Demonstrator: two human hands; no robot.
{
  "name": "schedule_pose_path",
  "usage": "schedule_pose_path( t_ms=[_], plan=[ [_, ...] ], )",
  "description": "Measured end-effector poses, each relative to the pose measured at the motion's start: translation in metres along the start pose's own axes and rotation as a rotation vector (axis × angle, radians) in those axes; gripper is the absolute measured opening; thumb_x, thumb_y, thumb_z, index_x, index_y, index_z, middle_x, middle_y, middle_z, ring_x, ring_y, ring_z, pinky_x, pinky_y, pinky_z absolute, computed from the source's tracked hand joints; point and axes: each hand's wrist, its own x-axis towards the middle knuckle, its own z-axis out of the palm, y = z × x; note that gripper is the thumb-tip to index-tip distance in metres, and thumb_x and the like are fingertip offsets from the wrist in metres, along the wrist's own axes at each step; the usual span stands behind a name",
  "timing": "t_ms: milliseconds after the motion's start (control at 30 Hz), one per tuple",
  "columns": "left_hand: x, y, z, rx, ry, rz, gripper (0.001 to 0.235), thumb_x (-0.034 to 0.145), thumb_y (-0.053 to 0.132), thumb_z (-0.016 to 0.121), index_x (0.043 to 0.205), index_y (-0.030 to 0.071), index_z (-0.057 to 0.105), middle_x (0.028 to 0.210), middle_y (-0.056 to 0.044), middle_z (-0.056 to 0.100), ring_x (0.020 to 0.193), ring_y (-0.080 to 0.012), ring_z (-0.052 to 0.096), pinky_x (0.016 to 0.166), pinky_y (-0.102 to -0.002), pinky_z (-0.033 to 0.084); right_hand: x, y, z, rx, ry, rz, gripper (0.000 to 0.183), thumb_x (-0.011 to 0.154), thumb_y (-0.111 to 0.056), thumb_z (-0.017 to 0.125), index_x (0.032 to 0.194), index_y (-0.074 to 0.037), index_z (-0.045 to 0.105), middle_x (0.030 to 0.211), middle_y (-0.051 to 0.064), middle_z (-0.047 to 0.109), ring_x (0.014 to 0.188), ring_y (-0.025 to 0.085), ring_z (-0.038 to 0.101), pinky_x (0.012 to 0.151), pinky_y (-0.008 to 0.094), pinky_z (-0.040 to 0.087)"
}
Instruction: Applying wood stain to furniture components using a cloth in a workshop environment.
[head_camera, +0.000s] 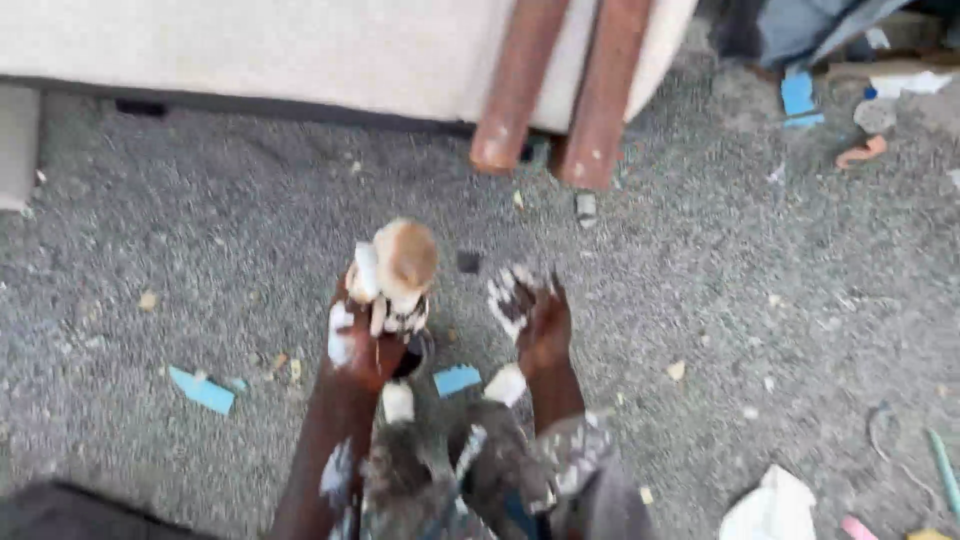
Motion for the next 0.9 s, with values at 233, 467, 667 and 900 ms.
schedule_pose_path(
  t_ms=[233, 467, 667, 900],
  plan=[
    [0.025, 0.055, 0.139, 0.874, -0.472, 0.471, 0.063, 0.088, 0.025, 0.059, 0.14, -0.007, 0.049, 0.133, -0.023, 0.065, 0.121, -0.0332, 0.062, 0.109, -0.043, 0.041, -0.031, -0.06, 0.071, 0.007, -0.127, -0.335, 0.075, 0.103, -0.05, 0.048, 0.162, -0.019, 0.013, 0.153, 0.036, 0.027, 0.089, 0.036, 0.069, 0.07, 0.047, 0.057],
    [0.087, 0.033, 0.209, 0.293, -0.279, -0.112, 0.042, 0.091, -0.001, 0.067, 0.131, 0.01, 0.06, 0.108, -0.013, 0.076, 0.065, -0.0133, 0.069, 0.039, -0.02, 0.047, 0.206, -0.125, 0.043, 0.156, -2.003, 0.705, 0.082, 0.104, -0.063, 0.014, 0.161, -0.005, 0.018, 0.154, 0.042, 0.027, 0.135, 0.073, 0.025, 0.096, 0.091, 0.027],
    [0.152, 0.047, 0.27, 1.21, -0.548, 0.277, 0.037, 0.089, 0.022, 0.08, 0.122, 0.019, 0.061, 0.103, -0.009, 0.075, 0.097, -0.0295, 0.075, 0.076, -0.037, 0.059, 0.042, -0.101, 0.088, -0.189, -0.172, -0.069, 0.045, 0.105, -0.036, 0.038, 0.129, -0.001, 0.054, 0.076, 0.016, 0.066, 0.052, 0.036, 0.069, 0.033, 0.047, 0.058],
    [0.226, 0.01, 0.274, 1.522, -1.003, 0.754, 0.051, 0.085, 0.013, 0.069, 0.134, 0.012, 0.055, 0.122, -0.011, 0.067, 0.124, -0.0391, 0.062, 0.089, -0.052, 0.06, 0.097, -0.066, 0.084, -0.119, -0.009, -0.155, 0.047, 0.099, -0.042, 0.039, 0.101, 0.002, 0.057, 0.07, 0.009, 0.048, 0.045, 0.025, 0.058, 0.022, 0.037, 0.043]
  ],
)
